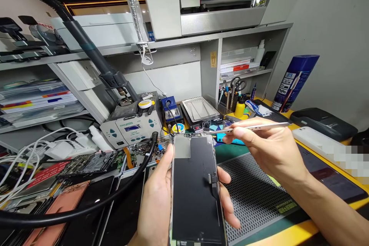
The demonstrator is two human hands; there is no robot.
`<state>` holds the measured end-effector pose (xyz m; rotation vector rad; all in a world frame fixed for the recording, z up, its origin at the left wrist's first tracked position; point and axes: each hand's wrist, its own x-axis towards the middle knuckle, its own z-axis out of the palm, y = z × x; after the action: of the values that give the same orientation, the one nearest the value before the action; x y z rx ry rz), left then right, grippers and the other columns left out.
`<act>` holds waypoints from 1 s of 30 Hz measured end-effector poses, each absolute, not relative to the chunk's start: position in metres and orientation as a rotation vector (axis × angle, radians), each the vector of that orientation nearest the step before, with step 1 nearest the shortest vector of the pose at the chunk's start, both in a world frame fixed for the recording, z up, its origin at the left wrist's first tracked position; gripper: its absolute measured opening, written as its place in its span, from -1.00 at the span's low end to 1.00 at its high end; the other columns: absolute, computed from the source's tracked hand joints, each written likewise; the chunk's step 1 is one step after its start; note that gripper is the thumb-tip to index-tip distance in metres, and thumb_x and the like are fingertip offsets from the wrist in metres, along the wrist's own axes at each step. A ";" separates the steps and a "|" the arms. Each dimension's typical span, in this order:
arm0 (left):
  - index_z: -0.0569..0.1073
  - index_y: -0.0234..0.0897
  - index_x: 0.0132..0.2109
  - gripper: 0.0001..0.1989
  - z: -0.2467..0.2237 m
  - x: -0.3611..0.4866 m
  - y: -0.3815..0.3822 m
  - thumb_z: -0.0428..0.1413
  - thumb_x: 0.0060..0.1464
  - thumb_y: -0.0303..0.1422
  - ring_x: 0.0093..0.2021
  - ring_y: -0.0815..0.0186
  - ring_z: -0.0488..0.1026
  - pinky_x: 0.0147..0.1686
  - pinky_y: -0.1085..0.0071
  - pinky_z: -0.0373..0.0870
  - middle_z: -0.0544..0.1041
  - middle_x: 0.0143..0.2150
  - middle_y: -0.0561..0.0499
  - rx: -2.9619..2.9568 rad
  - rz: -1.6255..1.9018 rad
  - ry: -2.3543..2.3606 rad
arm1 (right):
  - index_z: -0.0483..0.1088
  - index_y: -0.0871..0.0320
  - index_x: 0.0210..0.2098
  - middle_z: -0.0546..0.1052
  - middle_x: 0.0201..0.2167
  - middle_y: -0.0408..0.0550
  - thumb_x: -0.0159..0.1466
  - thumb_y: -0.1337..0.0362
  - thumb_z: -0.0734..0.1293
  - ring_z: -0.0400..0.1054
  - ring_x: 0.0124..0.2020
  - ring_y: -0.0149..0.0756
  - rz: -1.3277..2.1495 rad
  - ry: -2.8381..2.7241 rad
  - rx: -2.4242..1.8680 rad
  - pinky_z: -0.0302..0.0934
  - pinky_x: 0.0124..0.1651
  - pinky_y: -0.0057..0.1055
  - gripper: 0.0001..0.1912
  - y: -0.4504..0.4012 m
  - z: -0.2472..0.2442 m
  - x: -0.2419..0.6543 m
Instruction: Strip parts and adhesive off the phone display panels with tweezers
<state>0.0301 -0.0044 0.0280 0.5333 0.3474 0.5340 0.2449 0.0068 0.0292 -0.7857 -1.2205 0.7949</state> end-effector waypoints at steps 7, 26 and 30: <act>0.56 -0.64 -0.09 -0.04 0.028 0.030 -0.003 -0.25 0.15 0.27 -0.29 0.00 0.62 -0.23 0.25 0.40 0.61 -0.32 -0.33 0.515 0.537 0.329 | 0.66 0.04 -0.33 0.67 -0.45 -0.13 0.19 0.26 0.54 0.59 -0.41 -0.25 0.837 -1.184 -0.774 0.51 -0.26 -0.35 -0.96 0.008 0.028 0.241; 0.56 -0.48 -0.16 -0.04 0.036 0.023 0.001 -0.42 0.15 0.28 -0.37 0.11 0.65 -0.31 0.32 0.46 0.56 -0.42 -0.17 0.486 0.371 0.271 | 0.69 -0.09 -0.19 0.72 -0.28 -0.09 0.12 0.55 0.50 0.64 -0.25 -0.06 0.308 -1.584 -0.675 0.55 -0.15 -0.21 -0.60 -0.004 0.035 0.256; 0.56 -0.48 -0.17 -0.06 0.038 0.023 0.002 -0.40 0.16 0.26 -0.38 0.13 0.64 -0.31 0.33 0.46 0.56 -0.41 -0.16 0.494 0.349 0.302 | 0.69 -0.08 -0.18 0.72 -0.28 -0.09 0.12 0.57 0.48 0.64 -0.25 -0.05 0.286 -1.606 -0.656 0.55 -0.13 -0.20 -0.58 -0.003 0.036 0.257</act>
<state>0.0231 0.0021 0.0381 0.4941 0.3025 0.3492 0.2567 -0.0030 0.0358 -0.6565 -1.6064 0.2856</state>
